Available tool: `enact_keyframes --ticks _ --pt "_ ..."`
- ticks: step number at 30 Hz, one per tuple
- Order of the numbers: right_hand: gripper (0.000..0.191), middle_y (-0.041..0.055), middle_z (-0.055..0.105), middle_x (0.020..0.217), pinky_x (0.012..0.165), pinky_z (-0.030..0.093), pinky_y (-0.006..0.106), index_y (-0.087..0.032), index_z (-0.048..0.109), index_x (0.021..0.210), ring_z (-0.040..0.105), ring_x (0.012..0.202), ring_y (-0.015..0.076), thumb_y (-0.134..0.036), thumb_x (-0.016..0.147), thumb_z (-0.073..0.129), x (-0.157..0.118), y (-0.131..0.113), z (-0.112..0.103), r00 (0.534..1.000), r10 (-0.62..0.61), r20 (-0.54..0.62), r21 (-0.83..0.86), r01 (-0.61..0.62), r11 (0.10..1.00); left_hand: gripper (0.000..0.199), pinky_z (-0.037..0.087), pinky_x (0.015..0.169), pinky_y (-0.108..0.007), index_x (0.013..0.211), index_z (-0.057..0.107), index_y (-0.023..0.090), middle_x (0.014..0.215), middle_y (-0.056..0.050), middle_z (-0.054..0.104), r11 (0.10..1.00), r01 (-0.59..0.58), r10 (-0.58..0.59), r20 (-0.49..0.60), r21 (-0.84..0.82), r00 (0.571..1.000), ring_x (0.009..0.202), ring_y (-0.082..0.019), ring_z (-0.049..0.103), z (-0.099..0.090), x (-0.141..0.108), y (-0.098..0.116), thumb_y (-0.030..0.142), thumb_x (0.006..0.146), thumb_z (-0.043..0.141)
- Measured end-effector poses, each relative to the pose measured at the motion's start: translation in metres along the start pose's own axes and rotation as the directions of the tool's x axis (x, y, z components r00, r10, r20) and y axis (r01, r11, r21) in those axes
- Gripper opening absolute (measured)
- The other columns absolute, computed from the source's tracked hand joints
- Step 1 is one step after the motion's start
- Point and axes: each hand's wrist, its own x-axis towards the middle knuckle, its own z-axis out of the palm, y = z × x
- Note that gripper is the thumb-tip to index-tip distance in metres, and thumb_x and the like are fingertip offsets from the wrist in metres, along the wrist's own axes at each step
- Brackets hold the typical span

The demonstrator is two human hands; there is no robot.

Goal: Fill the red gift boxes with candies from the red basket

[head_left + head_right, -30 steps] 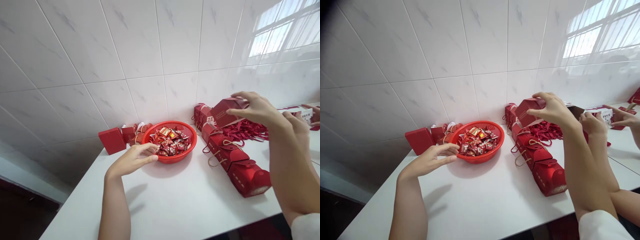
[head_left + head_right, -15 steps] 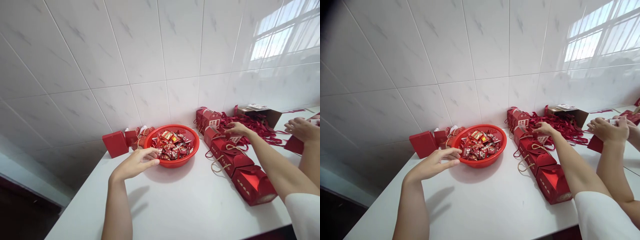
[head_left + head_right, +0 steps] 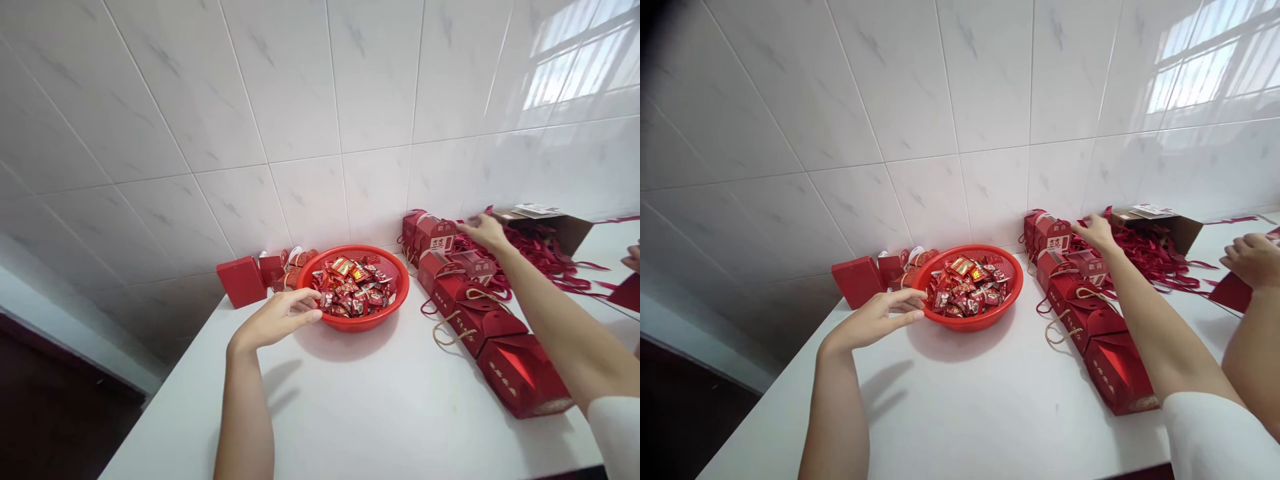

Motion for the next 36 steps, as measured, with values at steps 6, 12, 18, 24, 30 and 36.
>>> enact_keyframes --ticks 6,12,18,24,30,36 --pt "0.013 0.0139 0.071 0.089 0.071 0.045 0.032 -0.013 0.068 0.091 0.062 0.075 0.0156 -0.014 0.079 0.070 0.002 -0.081 -0.010 0.994 0.069 -0.086 0.386 -0.031 0.922 0.043 0.056 0.096 -0.038 0.112 0.072 0.023 0.118 -0.007 0.073 1.000 -0.023 0.024 -0.201 0.009 0.979 0.103 -0.025 0.070 -0.001 0.017 -0.023 0.051 0.079 0.066" --pt "0.011 0.0056 0.074 0.100 0.079 0.054 0.030 -0.021 0.070 0.088 0.069 0.088 0.0168 -0.030 0.084 0.071 -0.099 -0.154 -0.024 0.860 -0.501 0.098 0.669 0.316 0.673 0.042 0.051 0.103 -0.042 0.109 0.071 0.020 0.127 -0.010 0.069 0.995 -0.048 -0.005 -0.499 -0.092 0.867 0.117 -0.028 0.064 -0.002 0.042 -0.065 0.044 0.076 0.065" --pt "0.011 0.0068 0.074 0.103 0.087 0.057 0.034 -0.022 0.070 0.093 0.069 0.097 0.0202 -0.031 0.092 0.063 -0.154 -0.163 -0.017 0.569 -0.757 0.322 0.704 0.391 0.593 0.033 0.050 0.105 -0.042 0.108 0.070 0.019 0.126 -0.011 0.069 0.986 0.054 -0.144 -0.643 -0.157 0.752 0.122 -0.028 0.063 -0.004 0.051 -0.092 0.028 0.077 0.064" --pt "0.012 0.0075 0.074 0.100 0.085 0.057 0.034 -0.021 0.069 0.094 0.070 0.095 0.0204 -0.031 0.092 0.062 -0.161 -0.149 -0.003 0.531 -0.736 0.420 0.755 0.246 0.608 0.047 0.047 0.109 -0.043 0.126 0.061 0.018 0.144 -0.016 0.053 0.945 0.284 -0.299 -0.784 -0.163 0.545 0.114 -0.028 0.067 -0.037 0.067 -0.105 0.019 0.079 0.063" --pt "0.007 0.0065 0.074 0.104 0.091 0.055 0.037 -0.021 0.069 0.094 0.069 0.101 0.0217 -0.027 0.091 0.065 -0.168 -0.142 0.006 0.487 -0.760 0.431 0.782 0.220 0.584 0.063 0.034 0.114 -0.059 0.132 0.056 0.020 0.147 -0.020 0.047 0.870 0.491 -0.315 -0.819 -0.047 0.480 0.141 -0.045 0.038 -0.081 0.093 -0.112 0.024 0.071 0.071" --pt "0.006 0.0059 0.073 0.105 0.089 0.055 0.035 -0.021 0.068 0.095 0.068 0.101 0.0211 -0.024 0.092 0.064 -0.168 -0.139 0.009 0.465 -0.774 0.430 0.789 0.223 0.573 0.060 0.028 0.106 -0.075 0.122 0.064 0.020 0.159 -0.029 0.027 0.767 0.634 -0.458 -0.775 -0.096 0.437 0.145 -0.056 0.023 -0.087 0.105 -0.124 0.040 0.067 0.079"
